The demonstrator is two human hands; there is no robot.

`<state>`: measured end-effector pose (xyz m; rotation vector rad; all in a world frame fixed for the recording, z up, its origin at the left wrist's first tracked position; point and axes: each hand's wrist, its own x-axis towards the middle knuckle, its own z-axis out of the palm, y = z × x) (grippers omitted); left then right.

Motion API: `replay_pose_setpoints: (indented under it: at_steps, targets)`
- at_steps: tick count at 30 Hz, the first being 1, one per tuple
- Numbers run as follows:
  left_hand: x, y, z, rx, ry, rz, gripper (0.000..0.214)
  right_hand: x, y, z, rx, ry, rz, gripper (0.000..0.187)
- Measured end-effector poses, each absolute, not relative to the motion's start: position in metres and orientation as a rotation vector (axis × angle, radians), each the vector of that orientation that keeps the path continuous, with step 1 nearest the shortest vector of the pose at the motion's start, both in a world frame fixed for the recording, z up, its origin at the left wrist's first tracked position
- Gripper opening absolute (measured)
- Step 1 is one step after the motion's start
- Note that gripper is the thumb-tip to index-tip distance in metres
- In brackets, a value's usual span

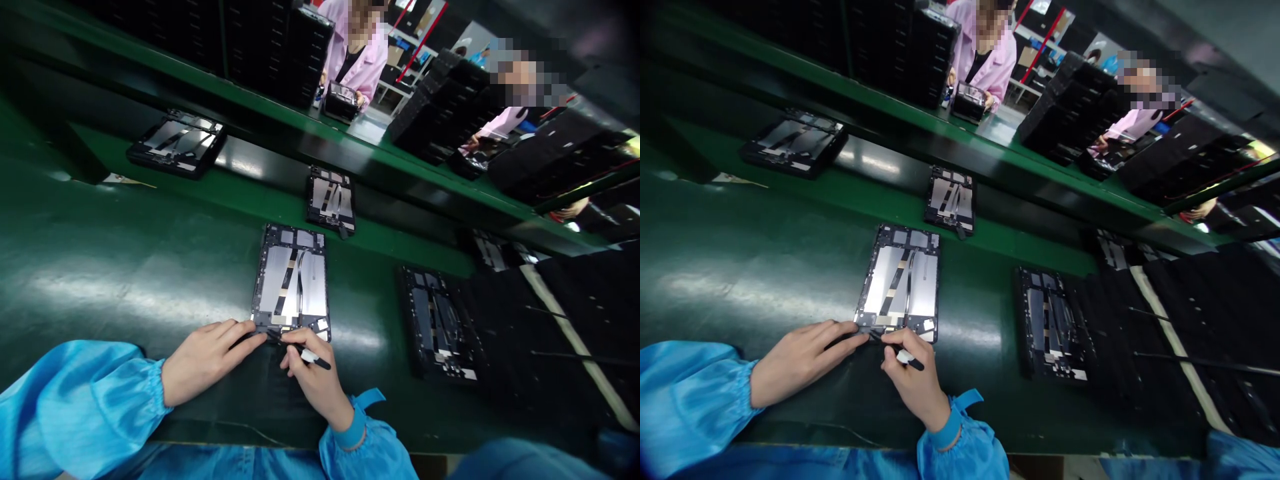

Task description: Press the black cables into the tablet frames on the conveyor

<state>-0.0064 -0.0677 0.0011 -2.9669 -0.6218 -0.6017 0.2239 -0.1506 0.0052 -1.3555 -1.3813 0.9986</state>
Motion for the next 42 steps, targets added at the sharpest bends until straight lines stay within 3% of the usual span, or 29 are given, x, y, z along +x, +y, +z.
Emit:
replay_pose_setpoints:
  at_steps: [35, 42]
  targets:
    - [-0.004, -0.065, 0.006, -2.995, -0.63, -0.704, 0.036, 0.232, -0.157, -0.005, -1.399, -1.081, 1.014, 0.018]
    - [-0.014, -0.06, -0.004, -2.994, -0.545, -0.786, 0.037, 0.228, -0.157, -0.001, -1.254, -1.241, 1.032, 0.014]
